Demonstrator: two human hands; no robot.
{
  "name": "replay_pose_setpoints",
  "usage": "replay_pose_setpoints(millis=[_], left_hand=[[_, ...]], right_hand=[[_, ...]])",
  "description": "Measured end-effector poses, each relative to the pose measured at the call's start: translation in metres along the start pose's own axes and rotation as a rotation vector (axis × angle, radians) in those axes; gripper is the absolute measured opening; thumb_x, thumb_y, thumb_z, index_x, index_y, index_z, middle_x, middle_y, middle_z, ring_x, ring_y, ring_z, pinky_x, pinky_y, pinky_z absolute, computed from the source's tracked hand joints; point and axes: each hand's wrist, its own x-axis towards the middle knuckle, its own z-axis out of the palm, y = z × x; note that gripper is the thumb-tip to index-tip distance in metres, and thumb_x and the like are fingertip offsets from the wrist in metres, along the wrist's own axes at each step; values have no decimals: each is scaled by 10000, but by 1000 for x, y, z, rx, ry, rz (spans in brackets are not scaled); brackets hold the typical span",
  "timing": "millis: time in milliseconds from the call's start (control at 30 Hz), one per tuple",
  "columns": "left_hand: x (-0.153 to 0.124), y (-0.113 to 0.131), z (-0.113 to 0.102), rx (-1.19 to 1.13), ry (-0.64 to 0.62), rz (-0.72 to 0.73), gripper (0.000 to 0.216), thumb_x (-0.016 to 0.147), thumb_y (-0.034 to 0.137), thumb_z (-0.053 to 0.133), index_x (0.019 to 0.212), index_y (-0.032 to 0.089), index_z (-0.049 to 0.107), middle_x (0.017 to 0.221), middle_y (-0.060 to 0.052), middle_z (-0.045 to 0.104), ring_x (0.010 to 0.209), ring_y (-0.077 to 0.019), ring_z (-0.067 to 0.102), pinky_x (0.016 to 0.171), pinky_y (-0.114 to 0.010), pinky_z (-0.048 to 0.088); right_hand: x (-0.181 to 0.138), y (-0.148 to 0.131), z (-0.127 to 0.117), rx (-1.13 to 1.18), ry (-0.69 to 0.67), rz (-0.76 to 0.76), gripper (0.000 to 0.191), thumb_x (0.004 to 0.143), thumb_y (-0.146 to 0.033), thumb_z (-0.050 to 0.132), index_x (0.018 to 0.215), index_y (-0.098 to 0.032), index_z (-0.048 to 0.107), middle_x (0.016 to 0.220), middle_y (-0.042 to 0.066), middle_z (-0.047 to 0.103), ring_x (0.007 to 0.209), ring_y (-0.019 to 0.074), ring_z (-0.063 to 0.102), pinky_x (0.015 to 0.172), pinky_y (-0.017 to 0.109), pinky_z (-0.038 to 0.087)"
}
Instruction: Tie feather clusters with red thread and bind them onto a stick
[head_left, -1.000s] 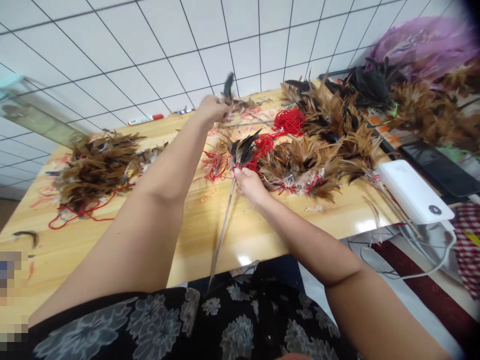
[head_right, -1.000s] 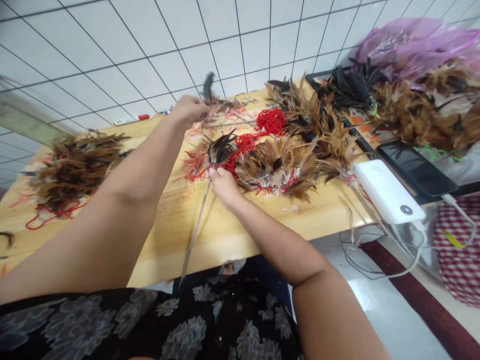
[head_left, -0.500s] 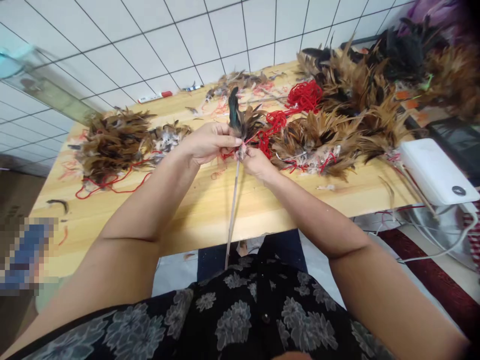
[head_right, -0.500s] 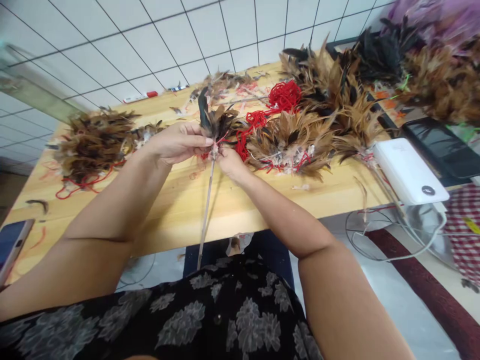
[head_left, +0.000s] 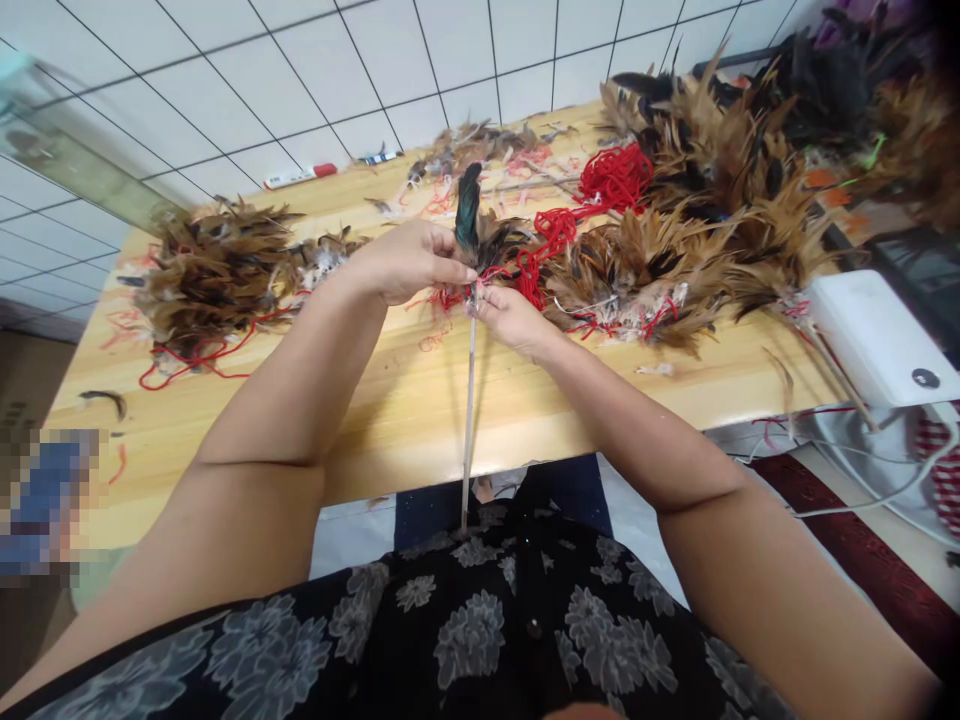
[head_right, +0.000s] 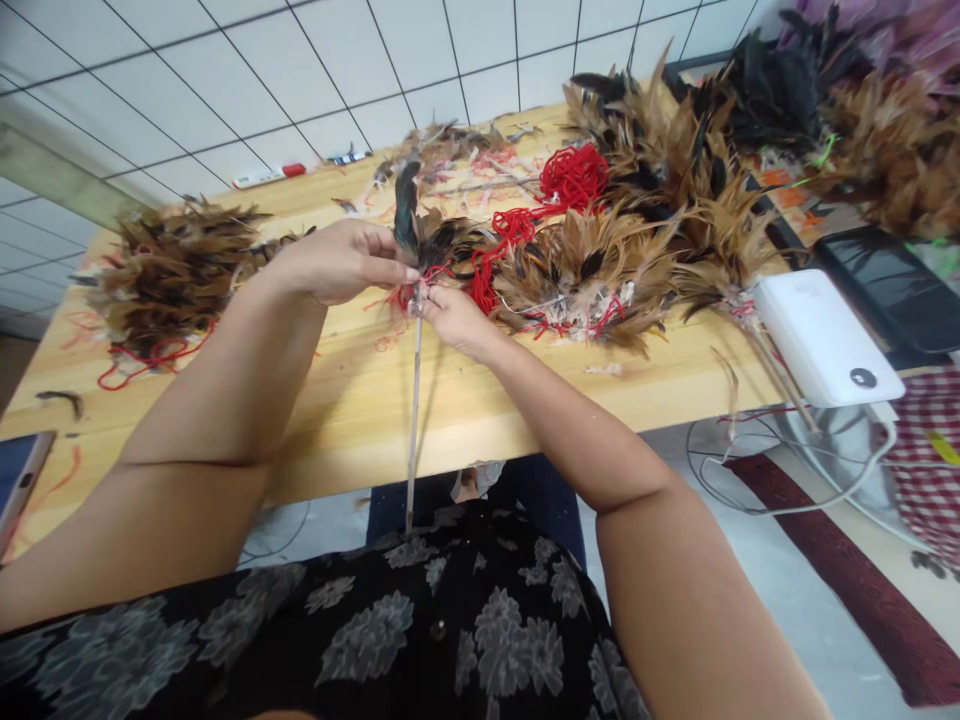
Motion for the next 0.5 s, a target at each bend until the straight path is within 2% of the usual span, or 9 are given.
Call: replay_pose_setpoints(millis=[133, 300, 500], left_hand=[[-3, 6, -2, 90, -13, 39, 266, 681, 108, 1041, 681, 166, 781, 655, -21, 694, 592, -165, 640, 592, -254, 506], [-10, 17, -5, 222, -24, 35, 159, 720, 118, 951, 719, 164, 799, 715, -17, 727, 676, -188, 705, 662, -254, 527], [-17, 35, -4, 381, -15, 15, 100, 735, 192, 895, 770, 168, 804, 760, -23, 734, 856, -264, 777, 853, -328, 590]], right_hand=[[2, 4, -1, -15, -49, -24, 542, 880, -524, 991, 734, -220, 566, 787, -42, 547, 876, 149, 548, 930, 274, 507], [-4, 1, 1, 20, -71, -61, 558, 890, -544, 989, 757, -222, 554, 798, -48, 504, 854, 134, 494, 870, 258, 471], [-5, -2, -1, -14, -56, -74, 550, 923, -562, 954, 761, -231, 546, 815, -41, 501, 837, 137, 469, 873, 273, 495]])
